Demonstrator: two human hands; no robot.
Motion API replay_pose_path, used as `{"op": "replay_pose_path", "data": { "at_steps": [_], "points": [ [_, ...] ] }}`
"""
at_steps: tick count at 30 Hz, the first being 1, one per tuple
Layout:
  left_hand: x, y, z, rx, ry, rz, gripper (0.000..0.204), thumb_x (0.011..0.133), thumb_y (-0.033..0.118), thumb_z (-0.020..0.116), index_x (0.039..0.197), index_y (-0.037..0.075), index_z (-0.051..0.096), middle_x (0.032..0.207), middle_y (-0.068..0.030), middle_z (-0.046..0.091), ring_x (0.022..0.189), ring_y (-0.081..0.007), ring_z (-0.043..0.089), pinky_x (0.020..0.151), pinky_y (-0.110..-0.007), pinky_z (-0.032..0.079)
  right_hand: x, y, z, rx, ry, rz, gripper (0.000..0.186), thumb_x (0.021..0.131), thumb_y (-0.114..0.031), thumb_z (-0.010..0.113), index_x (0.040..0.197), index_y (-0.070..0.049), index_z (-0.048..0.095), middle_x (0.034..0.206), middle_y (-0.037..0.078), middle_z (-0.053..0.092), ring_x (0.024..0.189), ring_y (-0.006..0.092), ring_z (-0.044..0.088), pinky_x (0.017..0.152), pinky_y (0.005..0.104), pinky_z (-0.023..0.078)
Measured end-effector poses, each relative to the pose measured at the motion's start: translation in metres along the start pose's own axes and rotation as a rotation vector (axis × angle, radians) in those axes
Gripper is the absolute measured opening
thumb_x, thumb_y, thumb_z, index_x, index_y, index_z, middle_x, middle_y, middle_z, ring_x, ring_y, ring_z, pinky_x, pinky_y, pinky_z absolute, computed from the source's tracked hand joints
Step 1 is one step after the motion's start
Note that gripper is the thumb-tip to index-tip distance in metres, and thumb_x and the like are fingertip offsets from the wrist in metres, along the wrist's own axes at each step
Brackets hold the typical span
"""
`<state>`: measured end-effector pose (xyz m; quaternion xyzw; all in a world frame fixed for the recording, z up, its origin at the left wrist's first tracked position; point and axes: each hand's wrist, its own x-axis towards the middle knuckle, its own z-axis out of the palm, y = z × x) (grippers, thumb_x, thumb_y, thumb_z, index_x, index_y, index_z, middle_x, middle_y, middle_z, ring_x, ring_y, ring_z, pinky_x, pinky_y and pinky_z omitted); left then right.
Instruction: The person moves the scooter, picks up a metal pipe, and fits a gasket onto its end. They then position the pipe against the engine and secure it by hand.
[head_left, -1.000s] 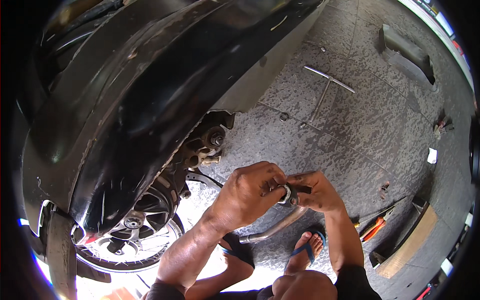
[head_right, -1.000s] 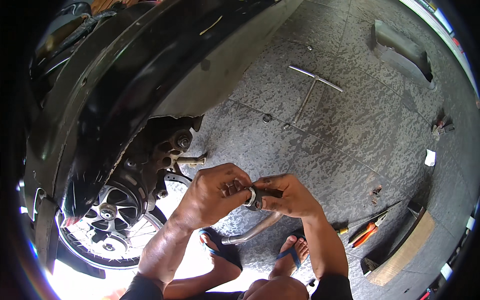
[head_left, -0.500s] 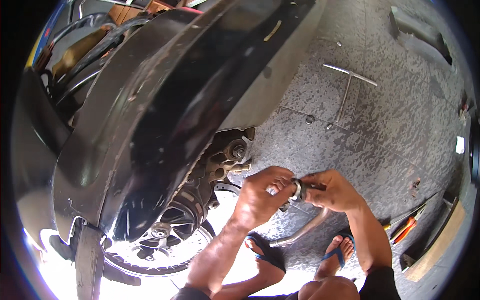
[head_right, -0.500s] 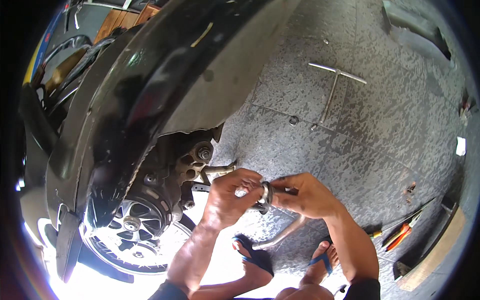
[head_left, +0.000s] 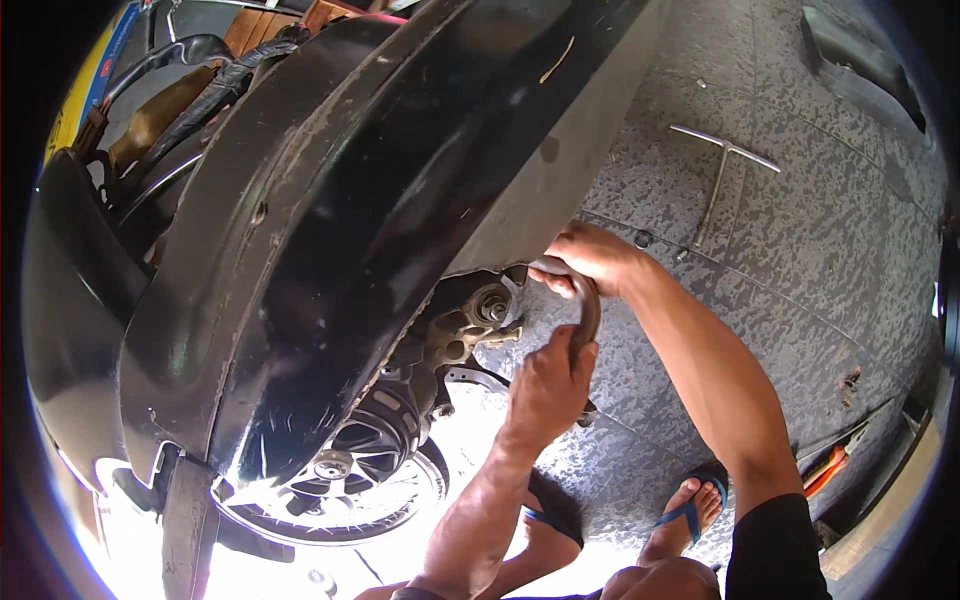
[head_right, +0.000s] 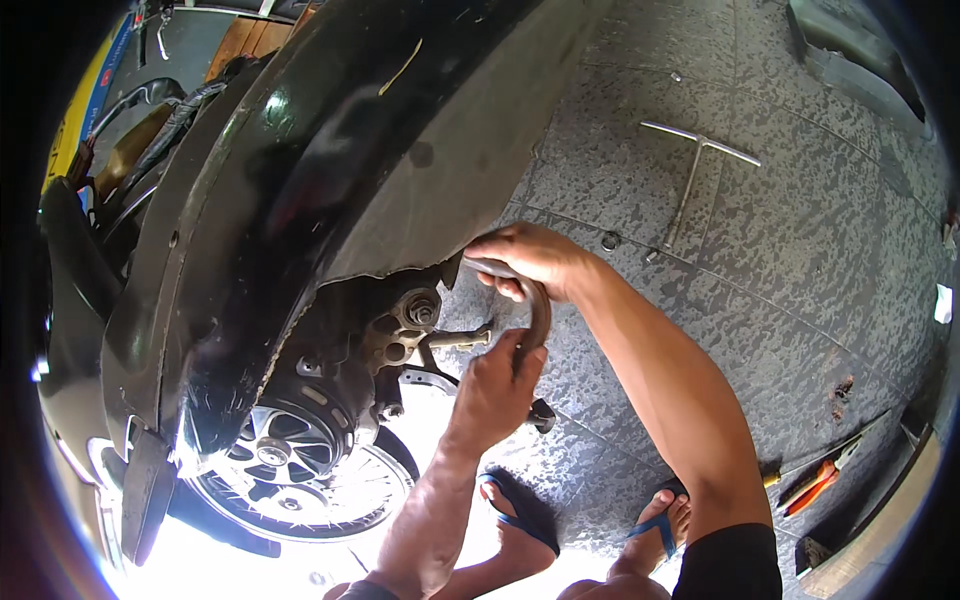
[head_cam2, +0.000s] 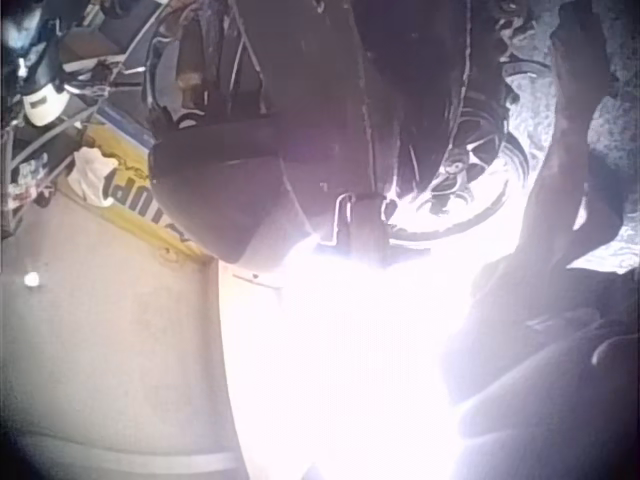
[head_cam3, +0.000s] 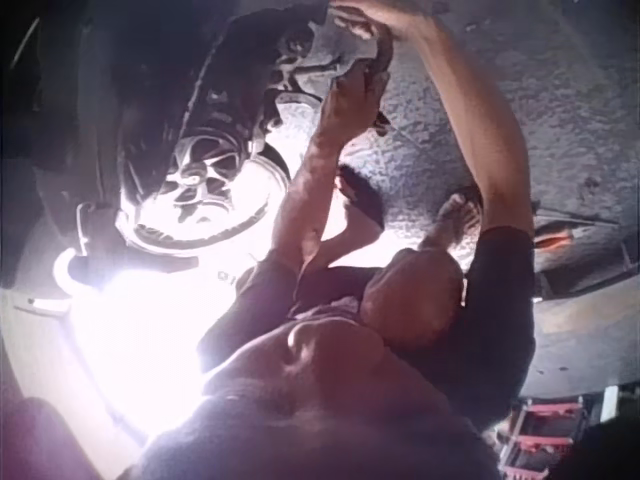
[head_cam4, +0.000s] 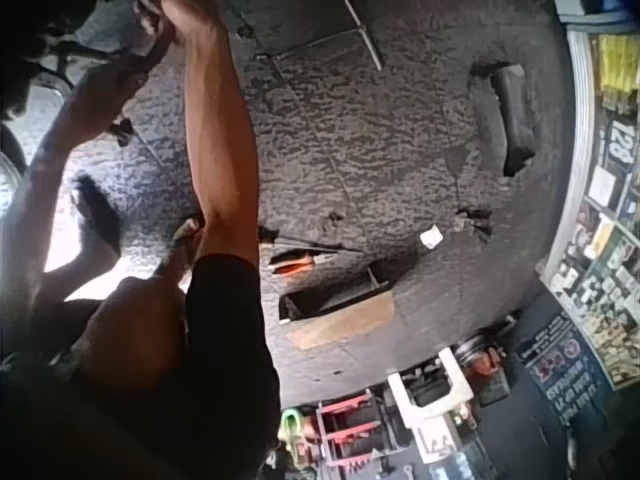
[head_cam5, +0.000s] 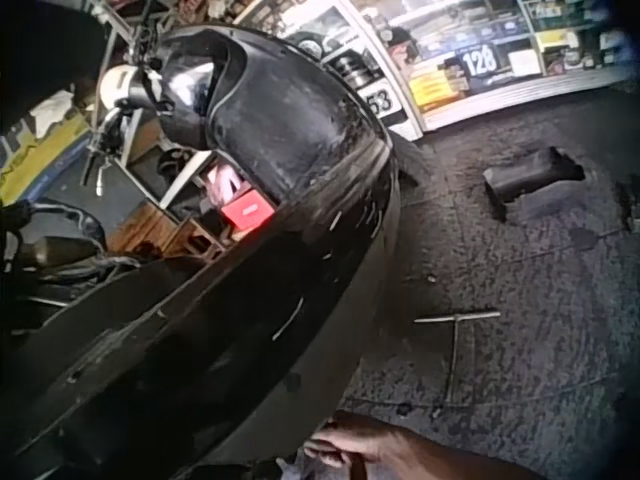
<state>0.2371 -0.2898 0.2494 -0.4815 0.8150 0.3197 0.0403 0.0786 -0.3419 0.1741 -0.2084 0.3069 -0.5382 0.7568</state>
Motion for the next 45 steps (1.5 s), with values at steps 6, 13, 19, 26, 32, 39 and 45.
{"op": "replay_pose_path", "data": {
  "at_steps": [6,13,19,26,32,39,45],
  "points": [
    [0.01,0.001,-0.02,0.186,0.16,0.046,0.031,0.094,0.021,0.056,0.114,-0.003,0.058,0.08,-0.0223,0.067,0.079,-0.0409,0.066,0.07,-0.044,0.05,0.026,-0.019,0.008,0.113,-0.015,-0.132,0.022,0.091,-0.025,0.065,0.088,-0.003,0.062,0.068,0.004,0.059,0.048,0.0087,0.053,0.039,0.0202,0.043],
    [0.008,-0.012,-0.036,0.348,0.229,0.055,0.036,0.091,0.017,0.059,0.12,-0.002,0.055,0.092,-0.0219,0.068,0.085,-0.038,0.067,0.075,-0.042,0.052,0.049,-0.022,0.026,0.455,0.1,-0.13,0.017,0.081,-0.008,0.074,0.095,-0.003,0.066,0.08,0.009,0.067,0.062,0.0155,0.063,0.052,0.0283,0.054],
    [0.008,-0.015,-0.037,0.378,0.234,0.107,0.039,0.09,0.017,0.061,0.123,-0.004,0.056,0.1,-0.0223,0.068,0.091,-0.0359,0.067,0.08,-0.04,0.052,0.092,0.019,-0.001,0.45,-0.021,-0.25,0.025,0.079,-0.006,0.075,0.101,0.001,0.066,0.091,0.012,0.068,0.077,0.0188,0.066,0.064,0.0307,0.056],
    [0.007,-0.018,-0.043,0.276,0.149,0.066,0.036,0.088,0.014,0.062,0.119,-0.002,0.058,0.094,-0.0185,0.068,0.085,-0.031,0.068,0.078,-0.037,0.051,0.039,-0.003,0.014,0.479,-0.015,-0.282,0.025,0.08,-0.009,0.075,0.102,-0.002,0.066,0.089,0.009,0.068,0.075,0.0171,0.066,0.061,0.0297,0.055],
    [0.008,-0.014,-0.045,0.19,0.119,0.06,0.035,0.089,0.016,0.062,0.12,0.0,0.058,0.091,-0.0152,0.067,0.083,-0.0218,0.066,0.078,-0.034,0.05,0.05,0.019,0.004,0.556,-0.295,-0.448,0.019,0.086,-0.015,0.07,0.102,-0.004,0.066,0.088,0.006,0.069,0.072,0.0158,0.066,0.059,0.0305,0.055],
    [0.008,-0.012,-0.041,0.208,0.179,0.0,0.038,0.091,0.016,0.06,0.125,0.001,0.056,0.093,-0.0138,0.068,0.084,-0.0206,0.065,0.079,-0.033,0.05,0.052,0.014,0.022,0.566,-0.206,-0.337,0.017,0.091,-0.021,0.063,0.099,-0.006,0.065,0.083,0.005,0.069,0.063,0.0134,0.064,0.051,0.0247,0.051],
    [-0.007,-0.01,-0.044,0.265,0.188,0.09,0.051,0.088,0.017,0.062,0.132,-0.006,0.048,0.105,-0.0293,0.064,0.098,-0.041,0.064,0.083,-0.044,0.052,0.066,0.015,0.019,0.694,-0.192,-0.341,0.021,0.093,-0.022,0.058,0.093,-0.001,0.063,0.073,0.009,0.066,0.048,0.0126,0.058,0.035,0.0212,0.041]
  ]
}}
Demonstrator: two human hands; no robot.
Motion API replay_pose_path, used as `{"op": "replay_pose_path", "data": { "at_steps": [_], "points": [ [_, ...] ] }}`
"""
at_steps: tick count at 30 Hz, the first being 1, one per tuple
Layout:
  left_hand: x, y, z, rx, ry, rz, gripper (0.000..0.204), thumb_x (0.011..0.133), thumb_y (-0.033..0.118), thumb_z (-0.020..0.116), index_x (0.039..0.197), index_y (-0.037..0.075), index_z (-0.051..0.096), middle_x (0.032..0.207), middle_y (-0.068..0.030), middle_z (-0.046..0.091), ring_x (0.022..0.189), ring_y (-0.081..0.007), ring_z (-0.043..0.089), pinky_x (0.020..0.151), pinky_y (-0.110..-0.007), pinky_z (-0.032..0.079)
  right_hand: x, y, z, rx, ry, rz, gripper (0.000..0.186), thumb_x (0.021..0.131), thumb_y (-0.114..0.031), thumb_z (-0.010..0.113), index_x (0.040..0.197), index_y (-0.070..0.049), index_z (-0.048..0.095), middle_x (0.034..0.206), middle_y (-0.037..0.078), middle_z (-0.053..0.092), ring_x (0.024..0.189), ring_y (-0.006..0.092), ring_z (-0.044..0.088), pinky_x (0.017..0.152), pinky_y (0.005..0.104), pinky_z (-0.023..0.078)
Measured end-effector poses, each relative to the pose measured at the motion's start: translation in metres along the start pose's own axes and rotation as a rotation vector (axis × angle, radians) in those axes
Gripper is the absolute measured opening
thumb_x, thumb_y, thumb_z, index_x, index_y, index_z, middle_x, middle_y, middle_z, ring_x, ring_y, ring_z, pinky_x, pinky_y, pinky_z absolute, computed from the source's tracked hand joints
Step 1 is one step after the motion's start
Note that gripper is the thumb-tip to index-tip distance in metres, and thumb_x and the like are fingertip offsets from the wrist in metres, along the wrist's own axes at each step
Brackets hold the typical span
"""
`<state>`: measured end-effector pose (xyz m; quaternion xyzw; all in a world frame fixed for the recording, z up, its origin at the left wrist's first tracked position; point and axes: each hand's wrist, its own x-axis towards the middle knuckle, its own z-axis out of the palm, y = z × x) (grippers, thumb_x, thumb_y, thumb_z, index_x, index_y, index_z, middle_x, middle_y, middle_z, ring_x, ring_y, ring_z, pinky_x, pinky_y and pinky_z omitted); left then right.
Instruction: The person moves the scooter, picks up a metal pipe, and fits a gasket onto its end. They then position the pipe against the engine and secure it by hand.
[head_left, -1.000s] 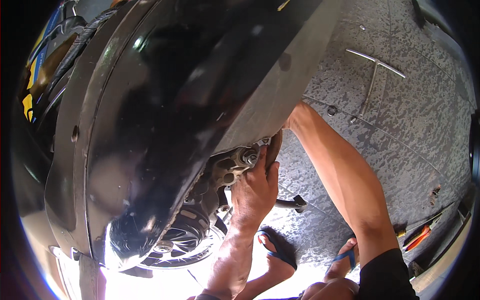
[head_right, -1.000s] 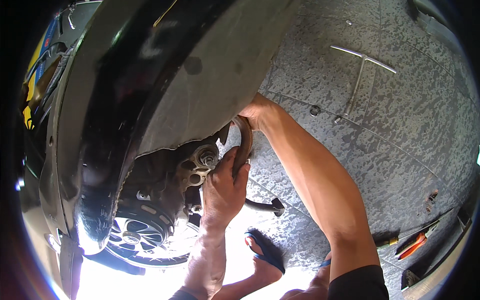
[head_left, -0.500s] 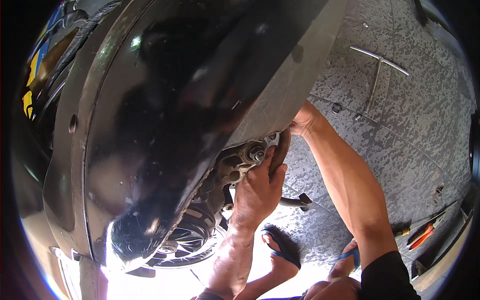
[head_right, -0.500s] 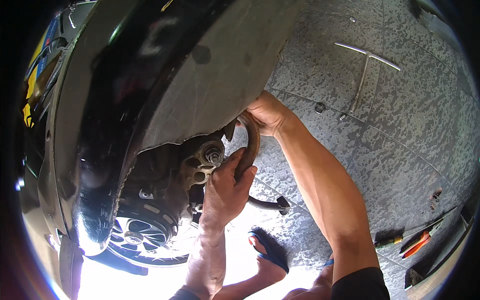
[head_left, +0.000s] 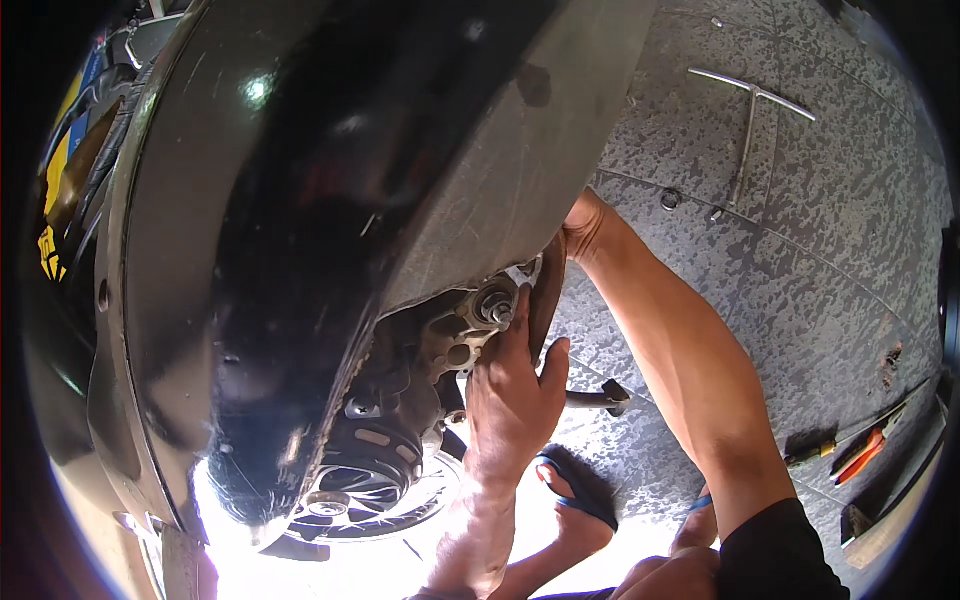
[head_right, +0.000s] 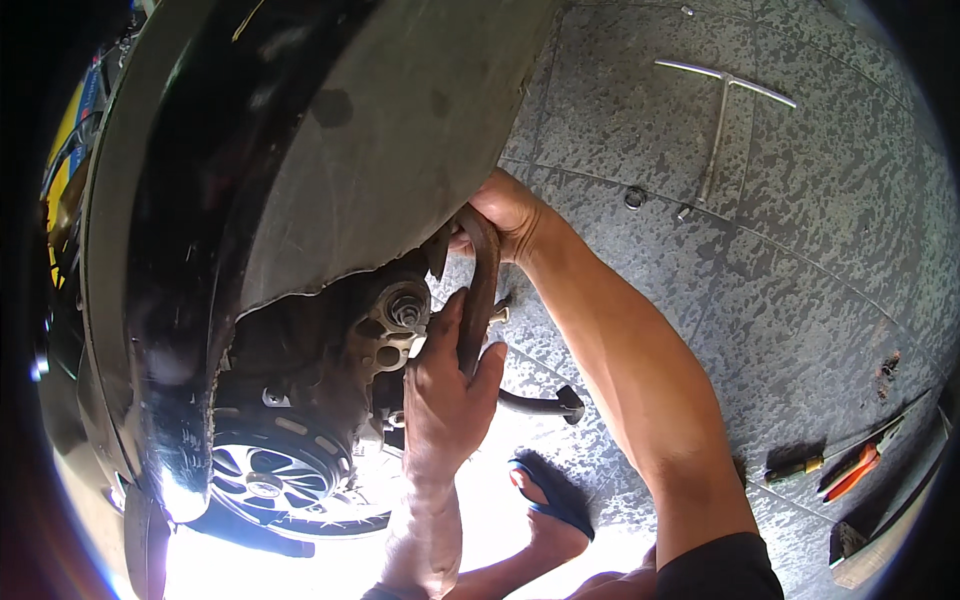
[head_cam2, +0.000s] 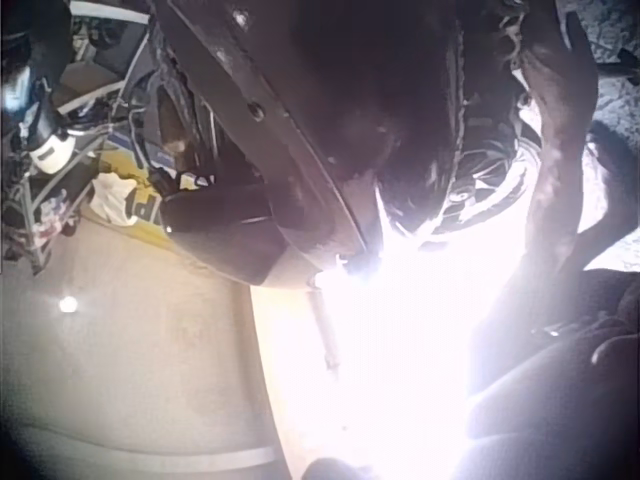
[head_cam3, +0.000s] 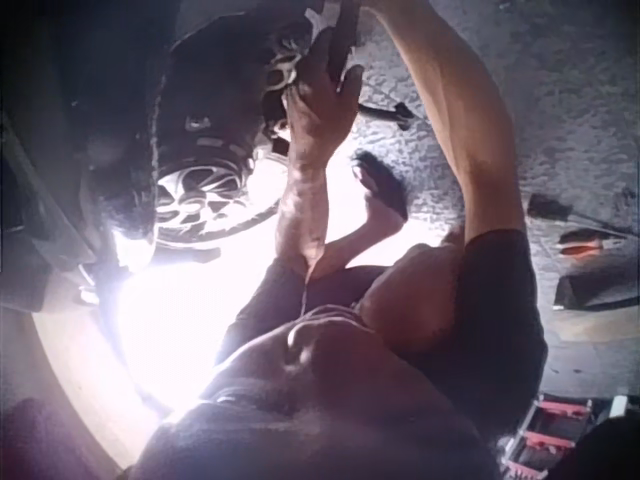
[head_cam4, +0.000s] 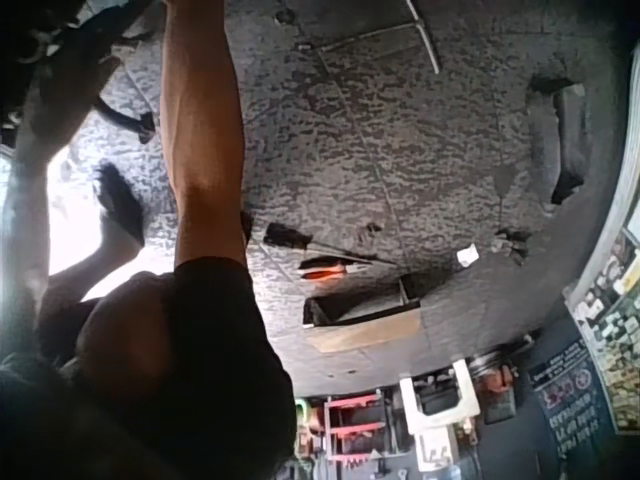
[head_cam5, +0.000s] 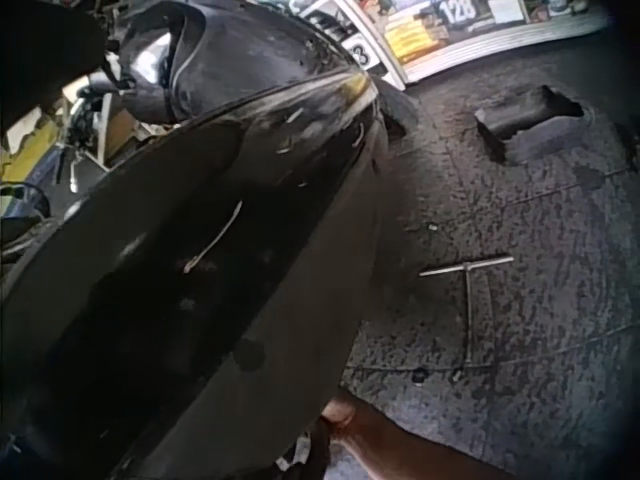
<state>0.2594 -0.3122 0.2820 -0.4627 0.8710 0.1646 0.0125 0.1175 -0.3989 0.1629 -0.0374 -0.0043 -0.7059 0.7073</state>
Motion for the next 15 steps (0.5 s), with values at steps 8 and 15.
{"op": "replay_pose_path", "data": {
  "at_steps": [8,15],
  "points": [
    [-0.02,0.016,0.004,-0.021,0.041,-0.061,0.047,0.091,0.009,0.053,0.134,-0.008,0.045,0.12,-0.0325,0.057,0.105,-0.0425,0.062,0.089,-0.043,0.05,-0.001,-0.003,-0.006,0.333,-0.07,-0.03,0.027,0.091,-0.024,0.058,0.092,0.003,0.062,0.07,0.011,0.065,0.041,0.0145,0.055,0.031,0.0217,0.039],
    [-0.018,0.007,-0.004,-0.003,0.09,-0.031,0.046,0.091,0.01,0.055,0.132,-0.008,0.048,0.115,-0.0289,0.061,0.101,-0.0378,0.065,0.084,-0.039,0.052,-0.008,0.0,0.017,0.233,0.153,-0.023,0.032,0.091,-0.027,0.054,0.091,0.004,0.062,0.071,0.013,0.066,0.045,0.0171,0.06,0.037,0.0248,0.05]
  ]
}}
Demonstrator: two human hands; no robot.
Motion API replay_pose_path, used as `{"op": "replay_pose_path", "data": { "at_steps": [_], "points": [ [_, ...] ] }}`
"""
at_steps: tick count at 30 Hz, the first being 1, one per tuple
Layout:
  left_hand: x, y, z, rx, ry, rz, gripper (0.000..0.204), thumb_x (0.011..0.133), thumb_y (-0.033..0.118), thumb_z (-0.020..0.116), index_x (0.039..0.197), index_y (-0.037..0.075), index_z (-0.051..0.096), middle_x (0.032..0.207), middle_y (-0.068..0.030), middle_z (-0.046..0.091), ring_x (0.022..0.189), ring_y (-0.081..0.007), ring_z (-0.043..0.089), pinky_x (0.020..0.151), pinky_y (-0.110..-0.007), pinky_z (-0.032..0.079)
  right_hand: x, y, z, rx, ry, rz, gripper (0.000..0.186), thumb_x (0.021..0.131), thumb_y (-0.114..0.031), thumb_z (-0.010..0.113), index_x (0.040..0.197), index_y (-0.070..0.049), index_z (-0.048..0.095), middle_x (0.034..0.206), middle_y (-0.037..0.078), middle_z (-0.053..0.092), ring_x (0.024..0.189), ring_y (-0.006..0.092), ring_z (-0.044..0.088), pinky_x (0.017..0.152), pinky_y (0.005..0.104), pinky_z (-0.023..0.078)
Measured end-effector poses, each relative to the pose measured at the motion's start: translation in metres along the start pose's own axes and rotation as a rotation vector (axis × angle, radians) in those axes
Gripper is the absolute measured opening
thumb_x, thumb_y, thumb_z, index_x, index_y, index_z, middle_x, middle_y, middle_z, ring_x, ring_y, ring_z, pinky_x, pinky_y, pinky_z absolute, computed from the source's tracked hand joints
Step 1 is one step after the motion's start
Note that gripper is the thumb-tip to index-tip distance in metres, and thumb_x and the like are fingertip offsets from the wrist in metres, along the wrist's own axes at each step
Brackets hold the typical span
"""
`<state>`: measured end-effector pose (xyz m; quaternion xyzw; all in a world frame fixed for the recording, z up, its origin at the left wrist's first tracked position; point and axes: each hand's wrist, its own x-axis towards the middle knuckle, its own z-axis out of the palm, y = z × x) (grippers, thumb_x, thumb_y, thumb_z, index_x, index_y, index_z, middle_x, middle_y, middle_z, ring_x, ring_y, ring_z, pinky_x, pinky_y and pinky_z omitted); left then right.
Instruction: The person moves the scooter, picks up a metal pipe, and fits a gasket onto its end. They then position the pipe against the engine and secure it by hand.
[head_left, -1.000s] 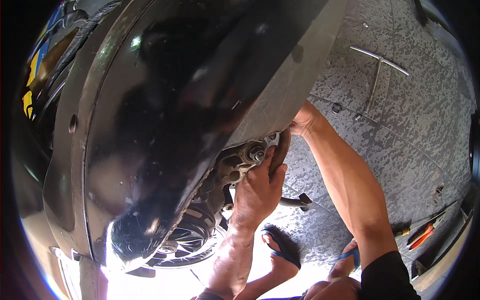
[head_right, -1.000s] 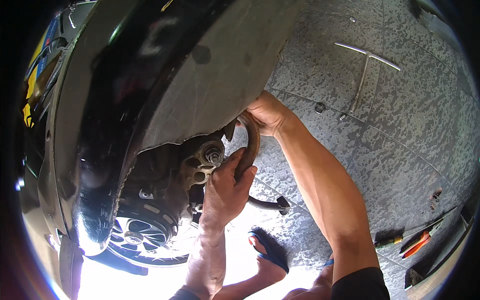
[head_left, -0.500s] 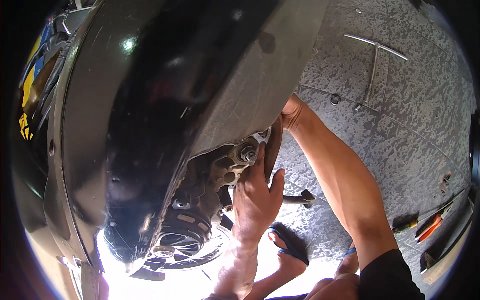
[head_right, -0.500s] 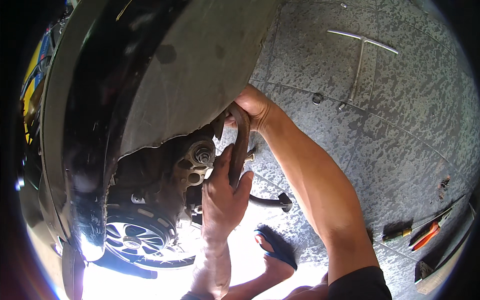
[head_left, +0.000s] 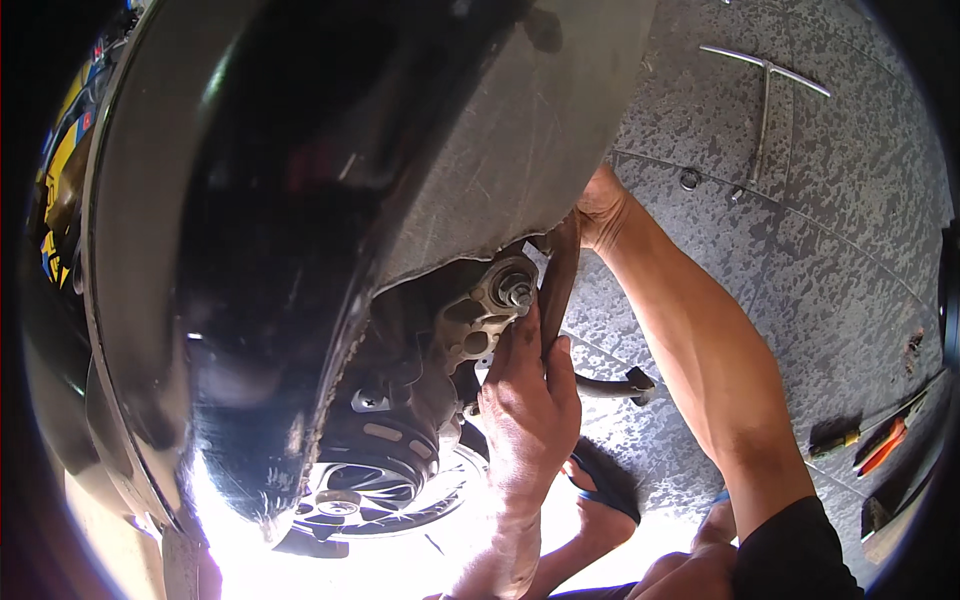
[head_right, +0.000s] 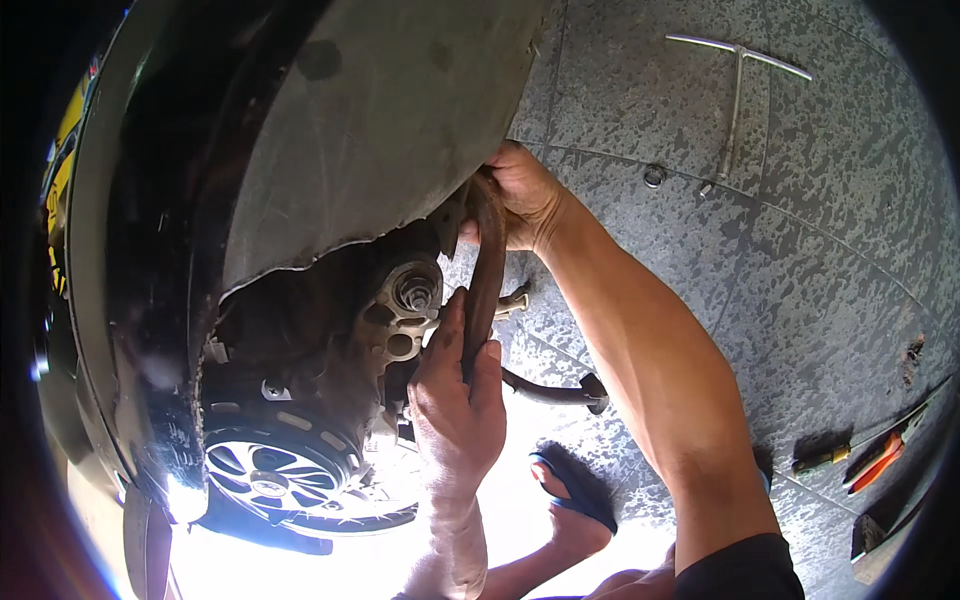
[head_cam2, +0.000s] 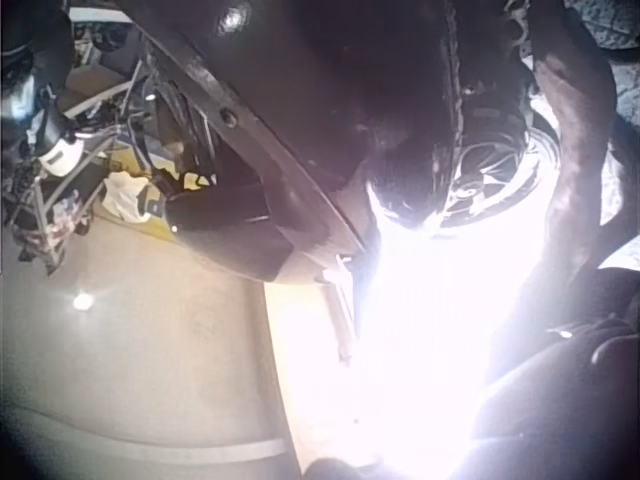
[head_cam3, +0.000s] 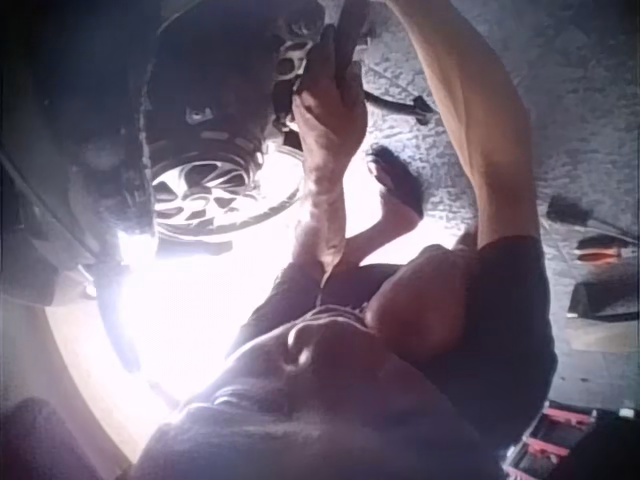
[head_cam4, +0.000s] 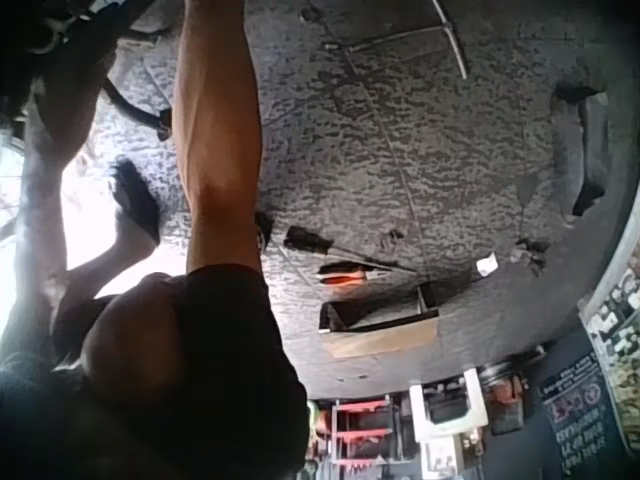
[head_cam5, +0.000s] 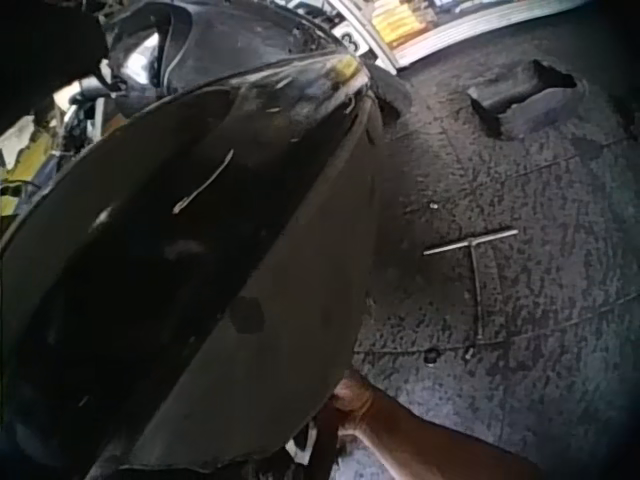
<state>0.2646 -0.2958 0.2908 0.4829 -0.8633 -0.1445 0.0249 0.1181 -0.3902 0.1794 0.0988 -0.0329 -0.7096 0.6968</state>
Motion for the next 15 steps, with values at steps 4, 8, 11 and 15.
{"op": "replay_pose_path", "data": {
  "at_steps": [4,8,11,15],
  "points": [
    [0.002,0.002,0.001,0.055,0.002,-0.018,0.045,0.091,0.01,0.055,0.132,-0.009,0.049,0.114,-0.0283,0.062,0.101,-0.0368,0.065,0.085,-0.039,0.052,0.012,0.003,-0.016,-0.018,-0.086,0.026,0.038,0.093,-0.031,0.051,0.091,0.005,0.062,0.07,0.014,0.067,0.046,0.0165,0.062,0.037,0.0254,0.053],
    [0.004,0.005,-0.003,0.083,-0.014,-0.08,0.045,0.091,0.01,0.055,0.131,-0.009,0.049,0.116,-0.0286,0.061,0.103,-0.0365,0.065,0.087,-0.038,0.051,0.013,0.006,-0.011,-0.015,-0.044,0.018,0.04,0.094,-0.032,0.05,0.093,0.006,0.061,0.069,0.015,0.067,0.044,0.0162,0.062,0.035,0.0237,0.052],
    [0.005,0.006,-0.004,0.091,-0.026,-0.122,0.045,0.091,0.01,0.054,0.131,-0.009,0.05,0.118,-0.0285,0.061,0.105,-0.0354,0.065,0.088,-0.037,0.051,0.012,0.006,-0.008,-0.019,-0.104,0.034,0.04,0.094,-0.033,0.05,0.091,0.006,0.061,0.068,0.015,0.067,0.042,0.016,0.061,0.031,0.0219,0.05],
    [0.004,0.007,-0.003,0.058,-0.02,-0.133,0.045,0.09,0.01,0.055,0.131,-0.009,0.05,0.118,-0.0279,0.061,0.106,-0.0345,0.065,0.088,-0.036,0.051,0.011,0.006,-0.008,0.006,-0.103,0.014,0.04,0.094,-0.033,0.051,0.091,0.005,0.061,0.068,0.015,0.067,0.041,0.0169,0.061,0.032,0.0217,0.051]
  ]
}}
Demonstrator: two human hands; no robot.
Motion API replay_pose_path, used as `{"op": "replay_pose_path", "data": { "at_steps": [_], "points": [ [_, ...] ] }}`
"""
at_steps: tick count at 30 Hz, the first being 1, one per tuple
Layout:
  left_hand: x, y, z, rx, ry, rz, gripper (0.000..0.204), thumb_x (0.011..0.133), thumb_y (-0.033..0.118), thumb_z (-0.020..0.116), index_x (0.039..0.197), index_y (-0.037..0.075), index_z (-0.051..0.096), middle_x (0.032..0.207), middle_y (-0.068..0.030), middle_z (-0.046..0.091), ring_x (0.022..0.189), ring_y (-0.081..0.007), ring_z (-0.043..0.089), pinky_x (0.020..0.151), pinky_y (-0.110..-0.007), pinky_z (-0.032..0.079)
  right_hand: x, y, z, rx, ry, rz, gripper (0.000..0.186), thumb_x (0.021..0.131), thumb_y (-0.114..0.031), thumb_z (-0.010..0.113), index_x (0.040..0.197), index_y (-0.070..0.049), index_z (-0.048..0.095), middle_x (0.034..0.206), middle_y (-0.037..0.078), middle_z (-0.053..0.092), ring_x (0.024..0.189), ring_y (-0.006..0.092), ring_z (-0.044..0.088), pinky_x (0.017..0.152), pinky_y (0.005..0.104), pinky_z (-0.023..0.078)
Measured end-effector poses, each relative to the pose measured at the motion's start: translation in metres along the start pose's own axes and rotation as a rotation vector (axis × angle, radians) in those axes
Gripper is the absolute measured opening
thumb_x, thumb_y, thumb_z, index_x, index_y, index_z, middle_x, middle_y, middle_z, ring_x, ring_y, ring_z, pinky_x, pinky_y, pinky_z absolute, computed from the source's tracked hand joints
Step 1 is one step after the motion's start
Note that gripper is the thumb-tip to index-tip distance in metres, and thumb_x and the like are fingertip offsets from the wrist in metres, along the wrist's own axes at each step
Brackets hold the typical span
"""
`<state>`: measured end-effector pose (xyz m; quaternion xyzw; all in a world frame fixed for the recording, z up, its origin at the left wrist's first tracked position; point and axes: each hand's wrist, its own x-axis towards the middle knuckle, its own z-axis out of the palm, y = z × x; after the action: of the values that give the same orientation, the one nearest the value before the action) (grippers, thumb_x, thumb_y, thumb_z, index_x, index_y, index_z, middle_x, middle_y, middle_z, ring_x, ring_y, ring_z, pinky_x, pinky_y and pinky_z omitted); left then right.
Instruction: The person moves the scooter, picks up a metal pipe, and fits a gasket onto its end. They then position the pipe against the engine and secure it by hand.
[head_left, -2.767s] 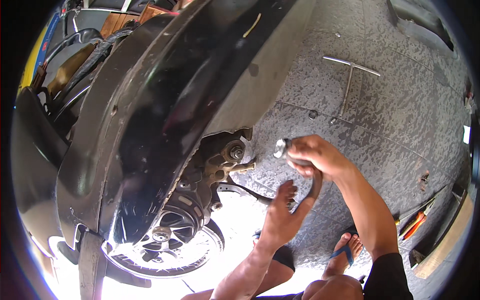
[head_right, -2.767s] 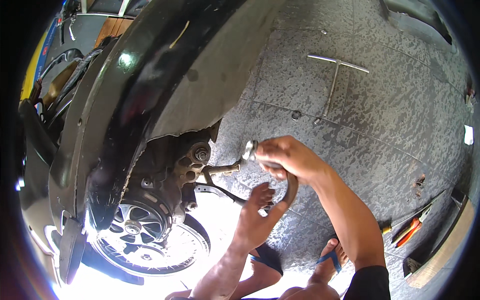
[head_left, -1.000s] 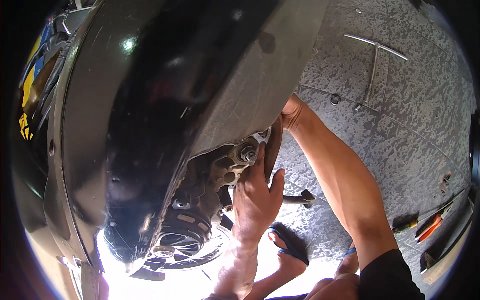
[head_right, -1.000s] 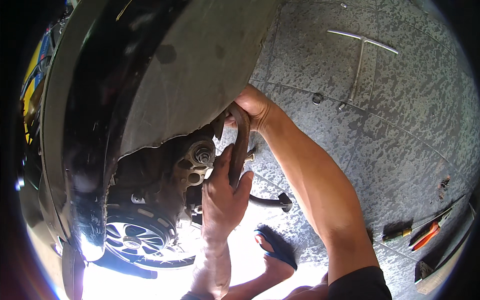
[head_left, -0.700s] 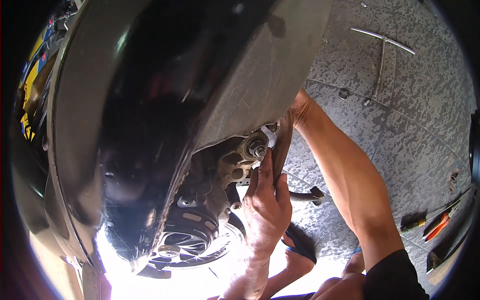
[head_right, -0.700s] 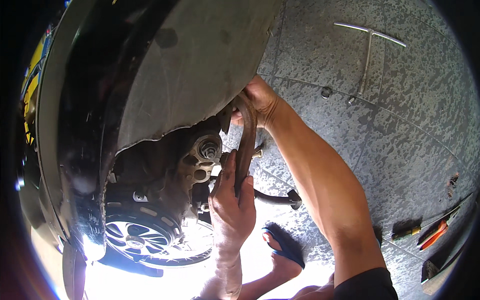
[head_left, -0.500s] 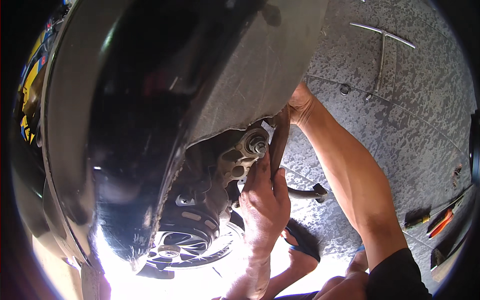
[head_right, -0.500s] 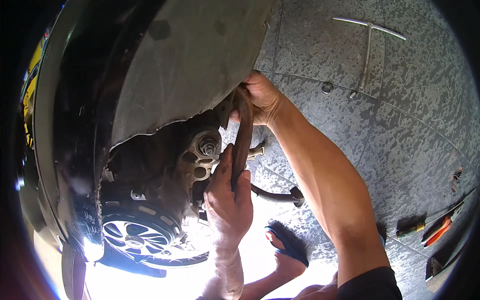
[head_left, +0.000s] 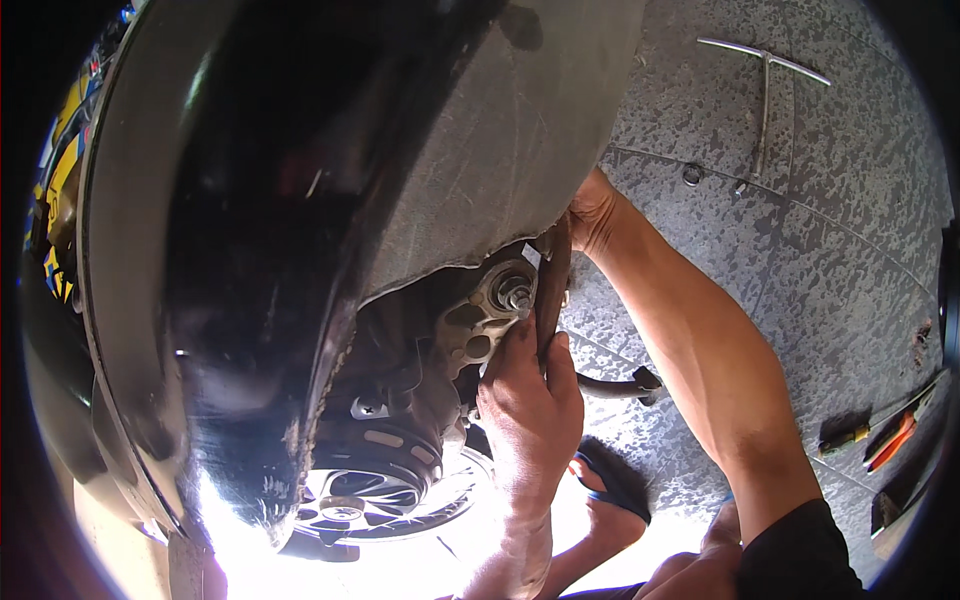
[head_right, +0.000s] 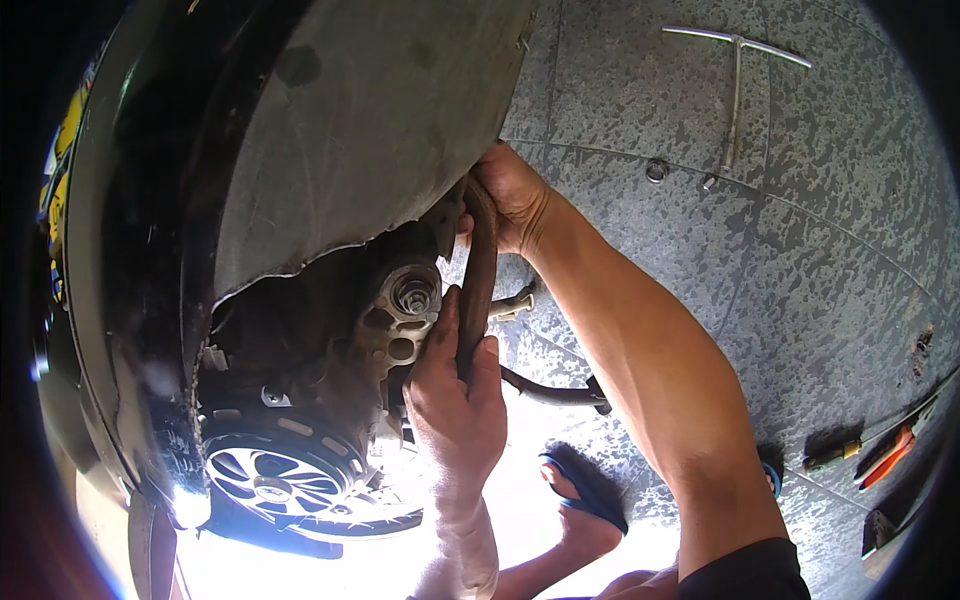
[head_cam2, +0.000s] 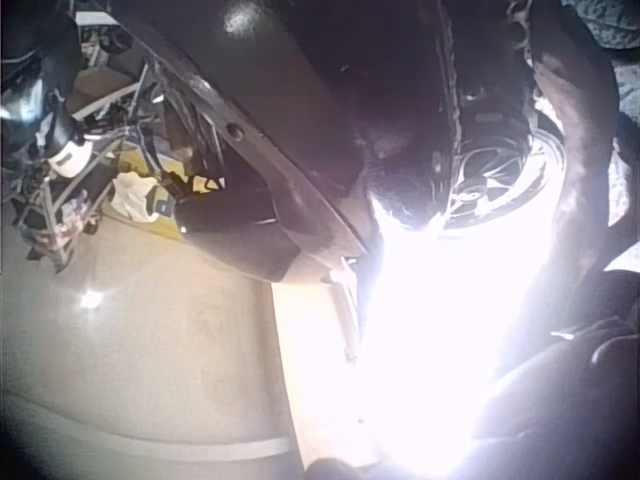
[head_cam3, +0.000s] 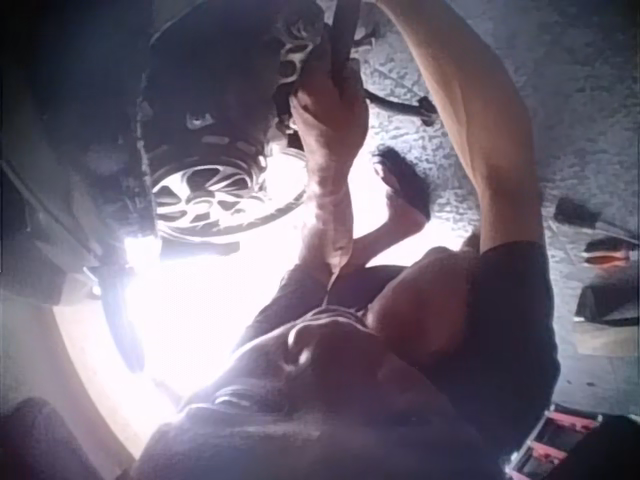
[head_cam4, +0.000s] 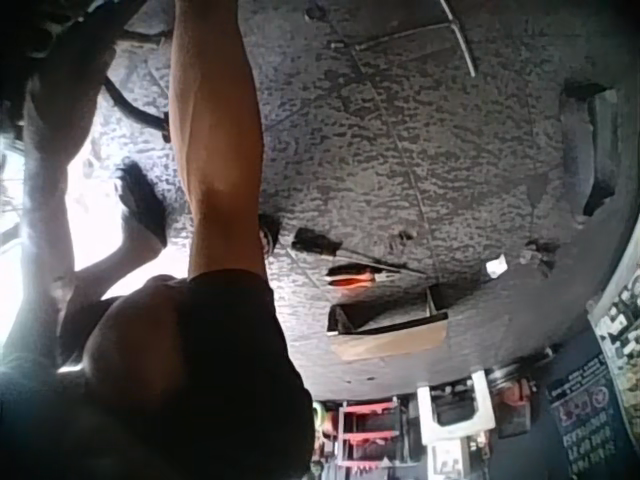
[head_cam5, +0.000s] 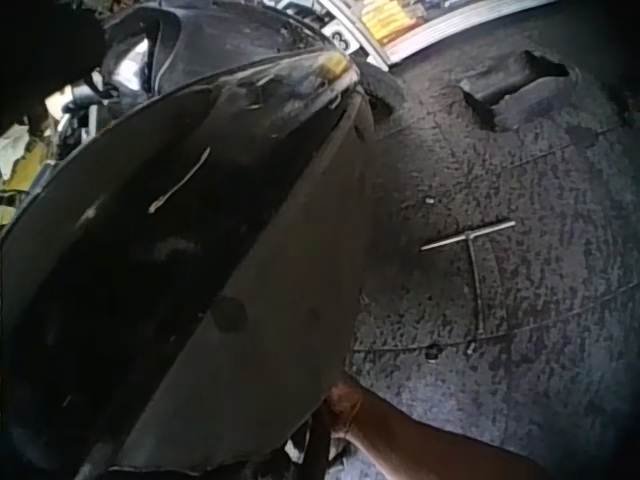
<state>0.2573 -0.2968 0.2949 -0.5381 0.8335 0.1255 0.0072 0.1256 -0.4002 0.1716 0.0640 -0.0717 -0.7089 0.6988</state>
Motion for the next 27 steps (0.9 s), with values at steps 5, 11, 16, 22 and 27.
{"op": "replay_pose_path", "data": {
  "at_steps": [5,11,16,22,27],
  "points": [
    [0.001,-0.004,0.005,-0.002,0.133,0.052,0.027,0.088,0.015,0.062,0.104,-0.008,0.062,0.087,-0.0246,0.065,0.078,-0.0402,0.066,0.069,-0.042,0.051,0.001,0.002,0.002,-0.028,0.01,-0.016,0.038,0.094,-0.032,0.054,0.094,0.005,0.06,0.071,0.015,0.068,0.042,0.017,0.062,0.033,0.0215,0.052],
    [0.001,-0.005,0.008,-0.006,0.162,0.059,0.027,0.088,0.016,0.063,0.1,-0.008,0.063,0.086,-0.0243,0.066,0.076,-0.0403,0.066,0.07,-0.043,0.051,0.0,0.001,0.004,-0.014,0.075,-0.027,0.034,0.092,-0.029,0.058,0.097,0.005,0.06,0.074,0.015,0.068,0.043,0.0175,0.062,0.033,0.0223,0.052],
    [0.001,-0.007,0.011,-0.006,0.192,0.095,0.026,0.089,0.017,0.063,0.099,-0.008,0.063,0.085,-0.0243,0.066,0.076,-0.04,0.066,0.069,-0.042,0.051,-0.002,0.0,0.005,0.045,-0.005,0.012,0.032,0.091,-0.026,0.057,0.099,0.005,0.059,0.075,0.016,0.068,0.042,0.018,0.062,0.032,0.0236,0.051],
    [0.0,0.002,0.001,0.015,0.078,-0.019,0.045,0.085,0.01,0.064,0.125,-0.009,0.056,0.103,-0.0236,0.067,0.088,-0.0258,0.069,0.078,-0.033,0.053,-0.001,0.0,0.006,-0.059,0.015,-0.042,0.035,0.092,-0.03,0.054,0.094,0.005,0.061,0.072,0.015,0.068,0.04,0.0164,0.06,0.031,0.0214,0.049],
    [-0.005,-0.002,0.003,0.004,0.102,0.016,0.046,0.085,0.01,0.065,0.125,-0.01,0.056,0.107,-0.0245,0.067,0.092,-0.0282,0.069,0.081,-0.033,0.052,0.001,0.001,0.006,-0.024,-0.002,-0.001,0.038,0.092,-0.032,0.054,0.093,0.005,0.062,0.071,0.014,0.068,0.041,0.015,0.06,0.031,0.0191,0.048]
  ]
}}
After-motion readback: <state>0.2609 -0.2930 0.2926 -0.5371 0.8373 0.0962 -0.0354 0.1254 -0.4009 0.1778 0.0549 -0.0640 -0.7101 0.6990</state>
